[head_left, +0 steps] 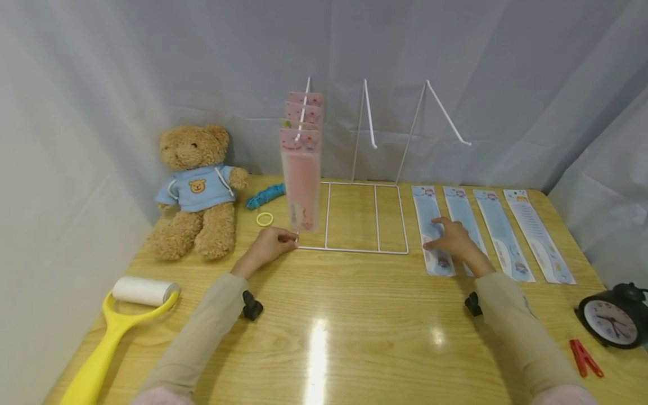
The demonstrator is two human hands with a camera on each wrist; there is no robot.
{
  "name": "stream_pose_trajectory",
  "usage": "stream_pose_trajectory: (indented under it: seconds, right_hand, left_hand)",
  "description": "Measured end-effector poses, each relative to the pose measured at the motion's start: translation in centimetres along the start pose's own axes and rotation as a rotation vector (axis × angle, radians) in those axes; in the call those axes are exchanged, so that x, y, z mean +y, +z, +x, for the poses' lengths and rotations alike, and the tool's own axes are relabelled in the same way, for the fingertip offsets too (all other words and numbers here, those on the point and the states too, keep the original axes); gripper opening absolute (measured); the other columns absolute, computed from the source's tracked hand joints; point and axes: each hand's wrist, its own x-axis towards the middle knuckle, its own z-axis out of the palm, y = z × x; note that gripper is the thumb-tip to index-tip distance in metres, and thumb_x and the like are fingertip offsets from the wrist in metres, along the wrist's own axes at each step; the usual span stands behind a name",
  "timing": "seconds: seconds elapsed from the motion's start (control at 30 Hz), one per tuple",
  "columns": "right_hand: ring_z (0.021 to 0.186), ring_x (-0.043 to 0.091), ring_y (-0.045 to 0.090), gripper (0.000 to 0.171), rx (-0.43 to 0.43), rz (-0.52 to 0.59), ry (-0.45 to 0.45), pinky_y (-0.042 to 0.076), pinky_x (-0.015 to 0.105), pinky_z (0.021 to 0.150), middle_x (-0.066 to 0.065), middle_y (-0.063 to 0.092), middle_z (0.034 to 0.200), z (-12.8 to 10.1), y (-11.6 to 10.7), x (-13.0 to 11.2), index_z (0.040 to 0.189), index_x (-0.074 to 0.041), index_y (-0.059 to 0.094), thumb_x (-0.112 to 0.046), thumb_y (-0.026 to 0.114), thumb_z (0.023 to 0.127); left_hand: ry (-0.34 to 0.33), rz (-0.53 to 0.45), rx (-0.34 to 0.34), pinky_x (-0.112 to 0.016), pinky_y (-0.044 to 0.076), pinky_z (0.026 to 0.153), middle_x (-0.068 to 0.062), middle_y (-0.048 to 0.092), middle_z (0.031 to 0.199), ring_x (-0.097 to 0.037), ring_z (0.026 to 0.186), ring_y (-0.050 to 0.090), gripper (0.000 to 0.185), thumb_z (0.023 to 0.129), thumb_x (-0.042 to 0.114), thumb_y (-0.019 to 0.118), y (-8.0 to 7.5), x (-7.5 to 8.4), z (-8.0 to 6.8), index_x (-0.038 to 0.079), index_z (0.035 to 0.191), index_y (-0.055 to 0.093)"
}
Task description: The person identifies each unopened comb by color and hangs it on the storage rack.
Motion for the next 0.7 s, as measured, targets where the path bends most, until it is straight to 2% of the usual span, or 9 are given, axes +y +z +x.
stream_pose_trajectory:
  seconds: [0.27, 0.43, 0.6, 0.7]
  right_hand:
    - [0.127, 0.057, 0.022, 0.074, -0.006, 0.046, 0.018, 0.03, 0.064, 0.102, 0.045, 0.021, 0.139, -0.22, 0.03, -0.46, 0.14, 0.008, 0.033, -0.018, 0.072, 0.083]
    - [0.128, 0.057, 0.021, 0.071, 0.002, 0.059, 0.018, 0.029, 0.063, 0.103, 0.044, 0.02, 0.14, -0.53, 0.02, -0.45, 0.14, 0.008, 0.034, -0.018, 0.07, 0.084]
    - [0.126, 0.056, 0.029, 0.057, 0.034, 0.098, -0.002, 0.033, 0.061, 0.102, 0.042, 0.028, 0.139, -0.86, -0.03, -0.2, 0.137, 0.01, 0.038, -0.016, 0.06, 0.092]
    - [0.126, 0.054, 0.032, 0.051, 0.044, 0.158, 0.009, 0.035, 0.06, 0.101, 0.041, 0.03, 0.139, -0.96, 0.07, -0.04, 0.137, 0.008, 0.039, -0.012, 0.054, 0.094]
  left_hand:
    - [-0.007, -0.012, 0.006, -0.043, 0.051, 0.087, -0.022, 0.067, 0.108, -0.033, 0.1, 0.063, 0.026, 0.09, 0.01, 0.065, -0.07, 0.14, -0.14, -0.007, 0.11, 0.067]
    - [-0.009, -0.01, 0.004, -0.042, 0.051, 0.087, -0.022, 0.068, 0.107, -0.032, 0.099, 0.064, 0.027, 0.09, 0.01, 0.065, -0.02, 0.16, -0.15, -0.006, 0.111, 0.067]
    - [-0.031, -0.008, -0.013, -0.042, 0.051, 0.088, -0.021, 0.067, 0.11, -0.032, 0.101, 0.063, 0.028, 0.091, 0.012, 0.064, 0.02, 0.06, -0.16, -0.005, 0.114, 0.066]
    - [-0.033, -0.005, -0.013, -0.042, 0.051, 0.089, -0.02, 0.067, 0.111, -0.032, 0.102, 0.063, 0.028, 0.092, 0.011, 0.063, -0.01, -0.05, -0.15, -0.005, 0.114, 0.066]
